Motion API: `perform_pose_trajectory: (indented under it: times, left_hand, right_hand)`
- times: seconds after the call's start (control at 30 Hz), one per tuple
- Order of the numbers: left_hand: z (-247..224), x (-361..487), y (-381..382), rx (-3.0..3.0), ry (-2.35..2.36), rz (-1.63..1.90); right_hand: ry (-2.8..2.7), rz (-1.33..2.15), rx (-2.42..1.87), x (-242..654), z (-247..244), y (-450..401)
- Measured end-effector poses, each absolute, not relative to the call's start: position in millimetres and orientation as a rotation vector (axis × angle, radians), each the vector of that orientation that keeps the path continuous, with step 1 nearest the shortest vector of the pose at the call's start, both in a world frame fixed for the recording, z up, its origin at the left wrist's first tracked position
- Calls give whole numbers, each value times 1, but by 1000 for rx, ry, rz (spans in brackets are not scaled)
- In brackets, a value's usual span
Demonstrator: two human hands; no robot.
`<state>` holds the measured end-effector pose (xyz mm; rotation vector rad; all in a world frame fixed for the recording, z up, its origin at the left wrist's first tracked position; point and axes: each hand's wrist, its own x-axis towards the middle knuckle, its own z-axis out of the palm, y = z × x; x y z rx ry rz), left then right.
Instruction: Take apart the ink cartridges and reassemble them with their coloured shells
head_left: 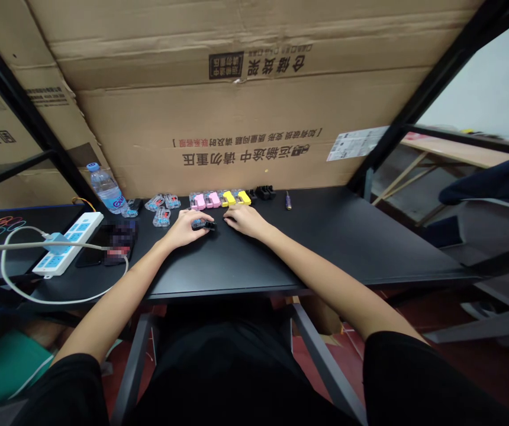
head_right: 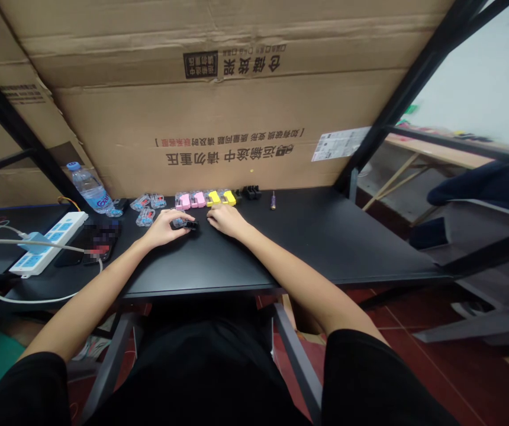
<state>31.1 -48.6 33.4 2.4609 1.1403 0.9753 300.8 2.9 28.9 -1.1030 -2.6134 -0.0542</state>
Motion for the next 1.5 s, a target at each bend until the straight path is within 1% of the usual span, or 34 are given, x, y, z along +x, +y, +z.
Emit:
perform_pose_trajectory:
  times: [0.13, 0.37, 0.43, 0.5, 0.67, 0.73, 1.2, 1.5]
  left_hand:
    - [32, 31, -48, 2465, 1144, 983]
    - [34, 32, -50, 2469, 1154, 952]
    - [35, 33, -51, 2471, 1146, 931]
    - [35, 33, -51, 2467, 1139, 918]
    - [34, 32, -50, 2446, 1213, 944]
    - [34, 32, -50, 2456, 1218, 928]
    - [36, 27, -47, 2467, 1245, 820]
    - [30, 30, -46, 2544, 1253, 820]
  right_hand:
    - [-2686, -131, -1116, 296, 36, -1]
    - [-2775, -134, -1165, 295, 44, -8]
    - [-2751, -89, -1160, 297, 42, -6]
    - [-2673, 52, -1109, 299, 38, -2]
    - [-2203, 676, -879, 296, 23, 3]
    - [-2042, 776, -821, 292, 19, 1]
    - [-1985, 895, -732, 282, 20, -17]
    - [-2066, 626, -715, 279, 21, -18]
